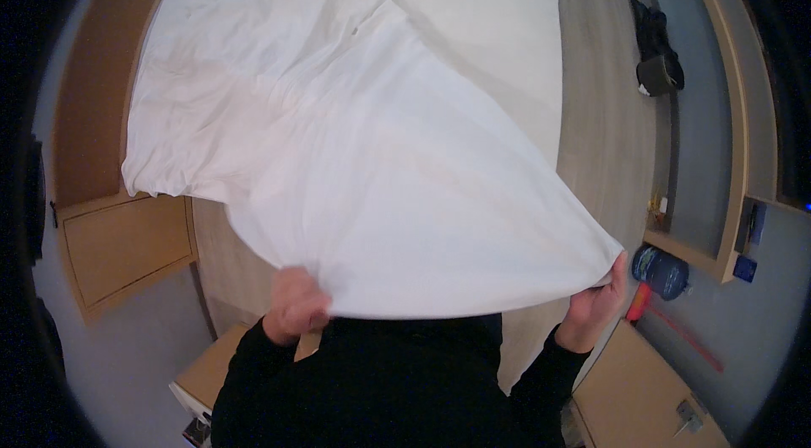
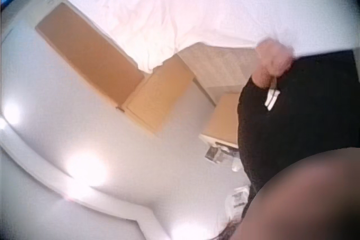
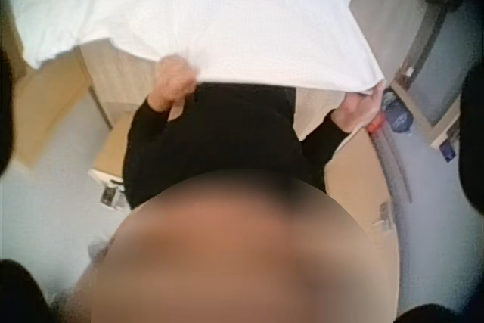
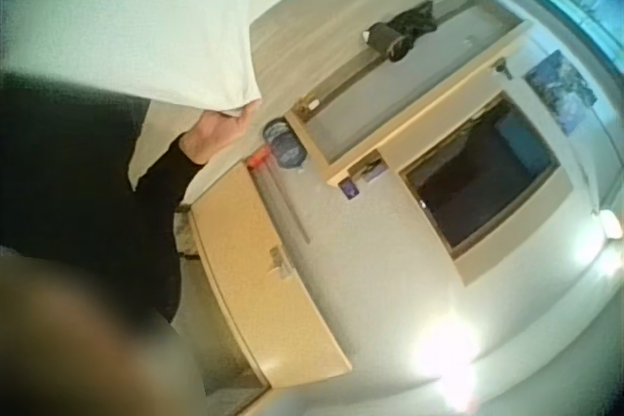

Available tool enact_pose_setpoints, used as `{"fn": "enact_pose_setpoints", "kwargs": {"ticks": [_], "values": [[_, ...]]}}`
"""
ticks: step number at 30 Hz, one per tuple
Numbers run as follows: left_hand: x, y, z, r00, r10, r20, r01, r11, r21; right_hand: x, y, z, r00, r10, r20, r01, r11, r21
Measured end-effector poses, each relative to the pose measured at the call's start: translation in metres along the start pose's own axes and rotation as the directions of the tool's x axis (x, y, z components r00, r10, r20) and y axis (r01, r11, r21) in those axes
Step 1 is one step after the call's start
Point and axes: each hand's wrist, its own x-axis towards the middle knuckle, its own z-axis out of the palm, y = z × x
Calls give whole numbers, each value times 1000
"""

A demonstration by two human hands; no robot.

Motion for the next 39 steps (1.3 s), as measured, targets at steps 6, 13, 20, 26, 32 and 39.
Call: {"fn": "enact_pose_setpoints", "kwargs": {"ticks": [6,13,20,26,32,39], "values": [[-3,59,103,853,-375,363,394,919,24,37,-56,-35,996,-82,-38,72,975,-212],[27,84,185,745,-621,244,581,784,220,28,-73,-29,851,13,525,449,501,-740],[104,109,192,410,-886,216,581,71,-811,19,-2,44,339,350,873,606,628,-488],[91,63,165,256,-896,362,699,-87,-709,25,39,53,240,569,787,504,619,-602],[71,49,130,197,-940,278,411,-179,-894,60,79,65,479,621,620,390,483,-784],[62,57,85,259,-927,273,428,-144,-892,108,173,116,473,260,841,781,318,-538]]}}
